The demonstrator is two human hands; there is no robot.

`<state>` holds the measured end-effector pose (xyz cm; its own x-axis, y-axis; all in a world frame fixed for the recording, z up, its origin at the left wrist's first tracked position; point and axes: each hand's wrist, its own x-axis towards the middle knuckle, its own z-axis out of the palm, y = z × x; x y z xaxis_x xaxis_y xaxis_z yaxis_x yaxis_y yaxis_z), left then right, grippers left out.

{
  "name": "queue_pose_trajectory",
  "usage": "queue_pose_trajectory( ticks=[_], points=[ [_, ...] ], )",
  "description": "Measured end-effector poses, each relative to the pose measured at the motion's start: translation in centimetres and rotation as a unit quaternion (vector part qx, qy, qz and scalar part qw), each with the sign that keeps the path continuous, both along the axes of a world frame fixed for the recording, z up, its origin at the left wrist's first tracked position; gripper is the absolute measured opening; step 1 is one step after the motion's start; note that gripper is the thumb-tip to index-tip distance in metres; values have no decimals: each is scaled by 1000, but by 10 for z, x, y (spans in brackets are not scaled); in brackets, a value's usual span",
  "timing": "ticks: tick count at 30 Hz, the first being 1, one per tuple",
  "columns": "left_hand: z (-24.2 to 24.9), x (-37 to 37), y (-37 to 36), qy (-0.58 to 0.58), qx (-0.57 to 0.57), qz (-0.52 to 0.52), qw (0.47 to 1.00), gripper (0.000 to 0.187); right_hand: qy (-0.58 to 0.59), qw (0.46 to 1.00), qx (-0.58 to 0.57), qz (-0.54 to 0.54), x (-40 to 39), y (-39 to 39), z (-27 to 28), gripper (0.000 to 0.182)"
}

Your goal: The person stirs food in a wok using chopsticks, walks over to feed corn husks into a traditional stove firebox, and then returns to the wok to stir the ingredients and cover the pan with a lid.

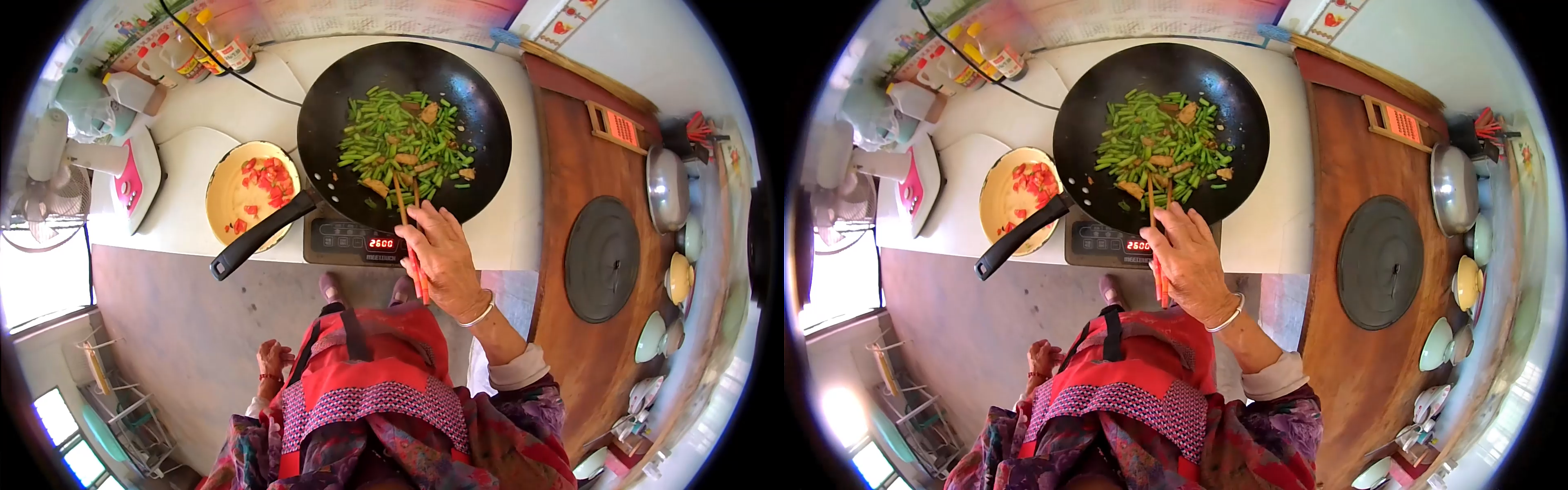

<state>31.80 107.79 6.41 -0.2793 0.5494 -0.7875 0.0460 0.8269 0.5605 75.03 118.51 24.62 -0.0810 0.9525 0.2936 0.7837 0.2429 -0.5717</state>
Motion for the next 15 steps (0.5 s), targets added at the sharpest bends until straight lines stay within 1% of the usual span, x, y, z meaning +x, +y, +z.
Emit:
queue_pose_trajectory(
  ticks=[2, 4, 6, 7, 8, 9, 10, 11, 12, 13, 14, 15],
  points=[
    [3, 5, -10, 9, 7, -1, 1000, 32, -31, 999, 40, 2, 8, -3, -4, 46],
    [8, 7, -22, 17, 15, -1, 1000, 33, -21, 999, 49, 2, 18, -14, -1, 49],
    [13, 9, -34, 25, 11, -5, 1000, 34, 68, 997, 40, -22, 31, -30, 2, 47],
    [20, 16, -42, 55, 19, -6, 998, 33, 107, 992, 48, -49, 37, -40, -5, 44],
    [20, 14, -44, 57, 20, -7, 998, 33, 109, 992, 49, -50, 45, -51, -9, 44],
    [18, 10, -46, 105, 1, -103, 989, 30, 118, 986, 39, -115, 52, -63, -11, 41],
    [15, 2, -45, 153, -15, -200, 968, 29, 128, 975, 32, -180, 59, -75, -15, 39],
    [16, -1, -43, 199, -31, -295, 934, 28, 119, 967, 30, -223, 67, -89, -22, 37],
    [14, -2, -42, 198, -26, -301, 932, 28, 108, 957, 30, -269, 76, -105, -29, 35],
    [11, 1, -38, 190, 12, -289, 938, 26, 95, 945, 35, -311, 84, -124, -35, 35],
    [4, 5, -30, 177, 50, -281, 942, 25, 86, 940, 43, -326, 89, -141, -41, 35],
    [-2, 4, -28, 162, 54, -307, 936, 25, 54, 921, 24, -384, 95, -165, -41, 36]
  ],
)
